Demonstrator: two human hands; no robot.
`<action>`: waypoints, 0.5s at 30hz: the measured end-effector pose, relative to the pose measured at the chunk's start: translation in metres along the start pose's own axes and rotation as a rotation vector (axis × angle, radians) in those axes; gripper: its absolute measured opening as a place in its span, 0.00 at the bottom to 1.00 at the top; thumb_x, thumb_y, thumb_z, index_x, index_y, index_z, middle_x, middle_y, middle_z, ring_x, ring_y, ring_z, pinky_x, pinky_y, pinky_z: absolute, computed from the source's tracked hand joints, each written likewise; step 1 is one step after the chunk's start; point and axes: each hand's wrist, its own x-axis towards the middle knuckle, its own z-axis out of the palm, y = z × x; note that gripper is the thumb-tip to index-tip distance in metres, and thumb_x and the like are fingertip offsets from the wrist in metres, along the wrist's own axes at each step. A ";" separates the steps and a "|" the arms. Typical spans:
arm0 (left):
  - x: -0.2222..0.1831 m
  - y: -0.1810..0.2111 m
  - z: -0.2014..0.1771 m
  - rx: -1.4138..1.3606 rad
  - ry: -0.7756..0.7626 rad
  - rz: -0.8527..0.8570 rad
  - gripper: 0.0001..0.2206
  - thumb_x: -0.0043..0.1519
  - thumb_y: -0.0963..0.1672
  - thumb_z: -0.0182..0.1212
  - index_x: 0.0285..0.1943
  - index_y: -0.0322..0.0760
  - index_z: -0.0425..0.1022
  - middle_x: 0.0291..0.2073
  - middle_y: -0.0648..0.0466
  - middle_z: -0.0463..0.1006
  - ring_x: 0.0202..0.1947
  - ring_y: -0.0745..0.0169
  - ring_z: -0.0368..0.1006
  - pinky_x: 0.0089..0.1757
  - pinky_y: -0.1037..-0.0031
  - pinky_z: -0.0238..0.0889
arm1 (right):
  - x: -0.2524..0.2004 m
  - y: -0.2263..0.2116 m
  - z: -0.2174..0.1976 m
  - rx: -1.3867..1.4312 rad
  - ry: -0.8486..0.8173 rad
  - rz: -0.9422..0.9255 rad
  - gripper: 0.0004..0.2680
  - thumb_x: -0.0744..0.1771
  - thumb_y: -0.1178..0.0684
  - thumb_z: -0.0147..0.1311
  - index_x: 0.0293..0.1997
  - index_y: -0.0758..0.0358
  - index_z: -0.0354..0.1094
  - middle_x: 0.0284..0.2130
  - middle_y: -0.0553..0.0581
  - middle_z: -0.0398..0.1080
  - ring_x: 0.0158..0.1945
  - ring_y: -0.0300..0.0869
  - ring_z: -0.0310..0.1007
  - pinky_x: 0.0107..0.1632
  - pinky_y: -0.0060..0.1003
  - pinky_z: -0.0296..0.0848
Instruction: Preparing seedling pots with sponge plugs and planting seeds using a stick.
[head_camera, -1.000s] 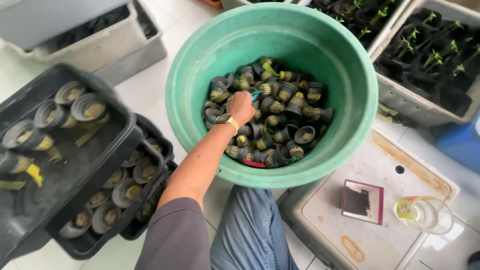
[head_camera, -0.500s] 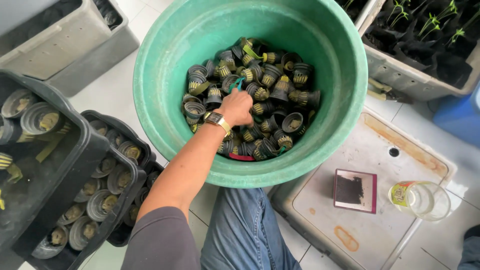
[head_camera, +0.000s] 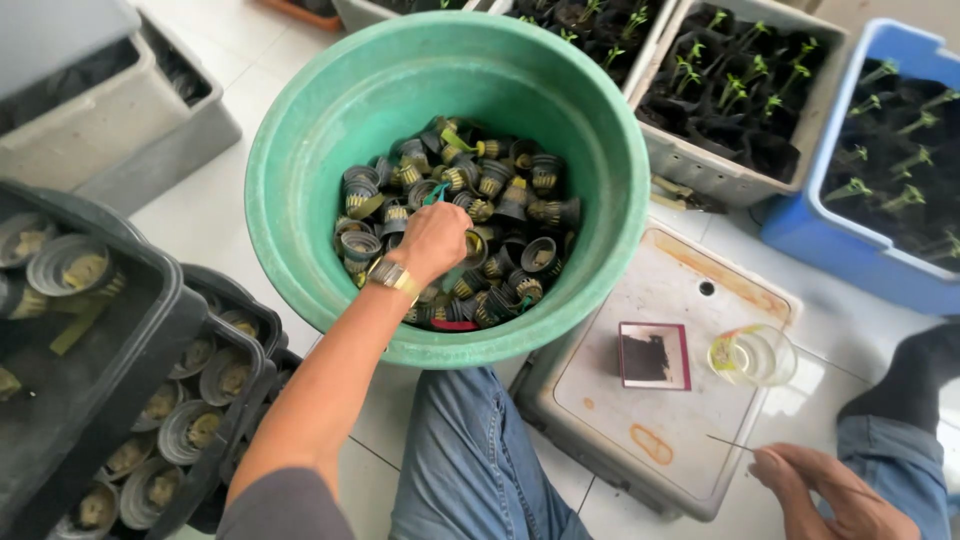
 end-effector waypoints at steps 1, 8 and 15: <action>-0.011 0.013 -0.018 -0.191 0.234 0.057 0.11 0.50 0.37 0.57 0.38 0.33 0.84 0.32 0.38 0.81 0.33 0.39 0.79 0.43 0.57 0.72 | 0.000 -0.021 -0.008 0.136 -0.021 0.097 0.02 0.63 0.60 0.65 0.35 0.63 0.78 0.29 0.58 0.79 0.32 0.39 0.83 0.41 0.30 0.80; -0.109 0.201 -0.134 -0.696 0.207 0.021 0.12 0.59 0.37 0.59 0.50 0.32 0.81 0.36 0.43 0.79 0.33 0.52 0.77 0.36 0.65 0.71 | -0.025 -0.113 -0.023 0.593 -0.134 -0.301 0.04 0.61 0.59 0.63 0.35 0.66 0.75 0.57 0.64 0.70 0.56 0.46 0.76 0.53 0.38 0.76; -0.143 0.259 -0.140 -1.644 -0.358 0.013 0.26 0.56 0.34 0.65 0.67 0.32 0.72 0.58 0.50 0.71 0.44 0.68 0.73 0.46 0.75 0.70 | -0.051 -0.116 -0.032 0.811 -0.178 -0.201 0.04 0.63 0.60 0.62 0.38 0.68 0.76 0.58 0.64 0.69 0.56 0.48 0.76 0.54 0.40 0.76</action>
